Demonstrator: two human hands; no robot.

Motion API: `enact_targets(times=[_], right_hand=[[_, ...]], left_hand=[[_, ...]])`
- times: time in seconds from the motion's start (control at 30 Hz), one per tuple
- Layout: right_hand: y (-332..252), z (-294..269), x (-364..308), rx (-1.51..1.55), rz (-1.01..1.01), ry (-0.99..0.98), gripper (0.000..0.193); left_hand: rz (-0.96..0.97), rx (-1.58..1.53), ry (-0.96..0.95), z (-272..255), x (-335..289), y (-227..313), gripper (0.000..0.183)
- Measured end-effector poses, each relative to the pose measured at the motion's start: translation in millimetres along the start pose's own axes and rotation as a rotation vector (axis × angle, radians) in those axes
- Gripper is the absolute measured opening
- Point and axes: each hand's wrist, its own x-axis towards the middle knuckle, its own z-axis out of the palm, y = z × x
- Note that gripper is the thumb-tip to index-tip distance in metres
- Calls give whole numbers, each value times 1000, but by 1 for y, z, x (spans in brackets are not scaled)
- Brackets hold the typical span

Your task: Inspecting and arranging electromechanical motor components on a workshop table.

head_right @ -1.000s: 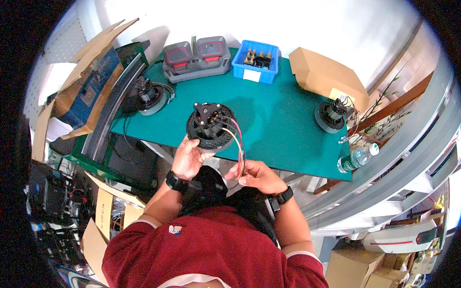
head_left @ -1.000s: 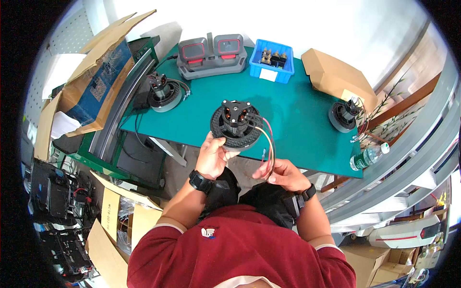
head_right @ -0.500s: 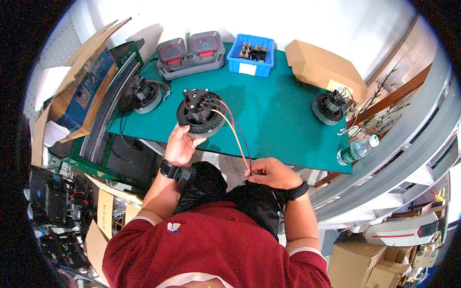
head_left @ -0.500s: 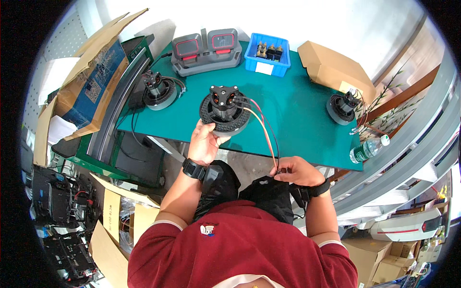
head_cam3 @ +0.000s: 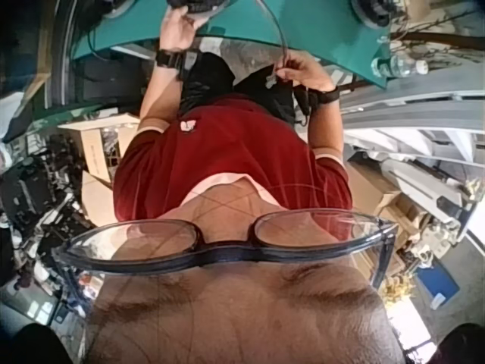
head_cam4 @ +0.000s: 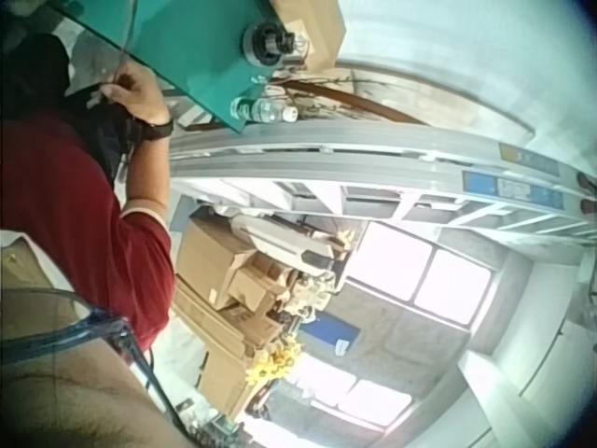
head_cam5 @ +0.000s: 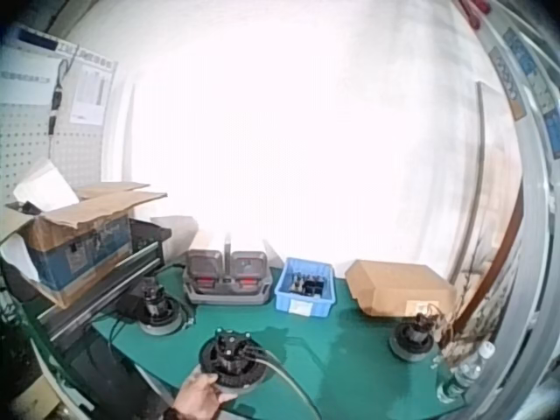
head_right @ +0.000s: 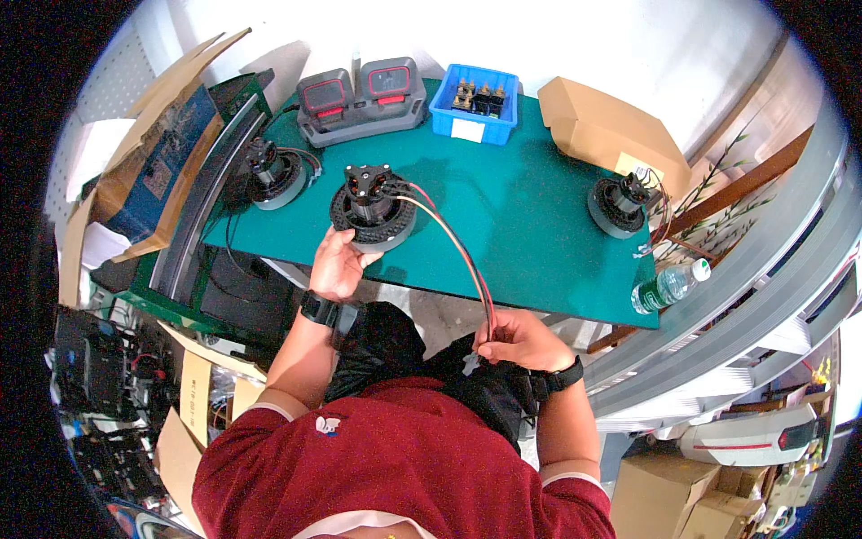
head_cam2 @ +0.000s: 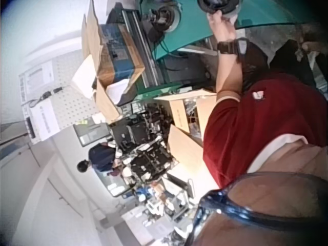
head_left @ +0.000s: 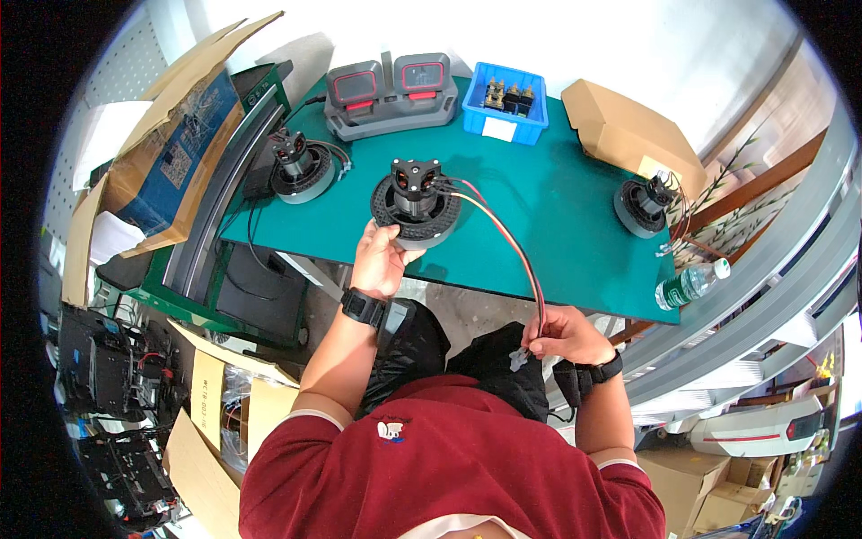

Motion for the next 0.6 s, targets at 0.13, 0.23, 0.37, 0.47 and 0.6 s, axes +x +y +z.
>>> enact_targets(times=[0.13, 0.23, 0.37, 0.47, 0.6], right_hand=[[-1, -2, -2, 283, -185, -31, 17], [-2, 2, 6, 526, -395, 44, 28], [-21, 16, 24, 857, -553, 200, 24], [-27, 12, 33, 1153, -482, 149, 21], [-37, 15, 40, 1311, -472, 118, 21]], left_hand=[[-6, 12, 10, -5, 3, 0, 38], [-19, 2, 19, -11, 9, -4, 36], [-44, -21, 51, -18, 14, -6, 32], [-49, -17, 70, -23, 16, -7, 31], [-52, -6, 72, -24, 16, -7, 32]])
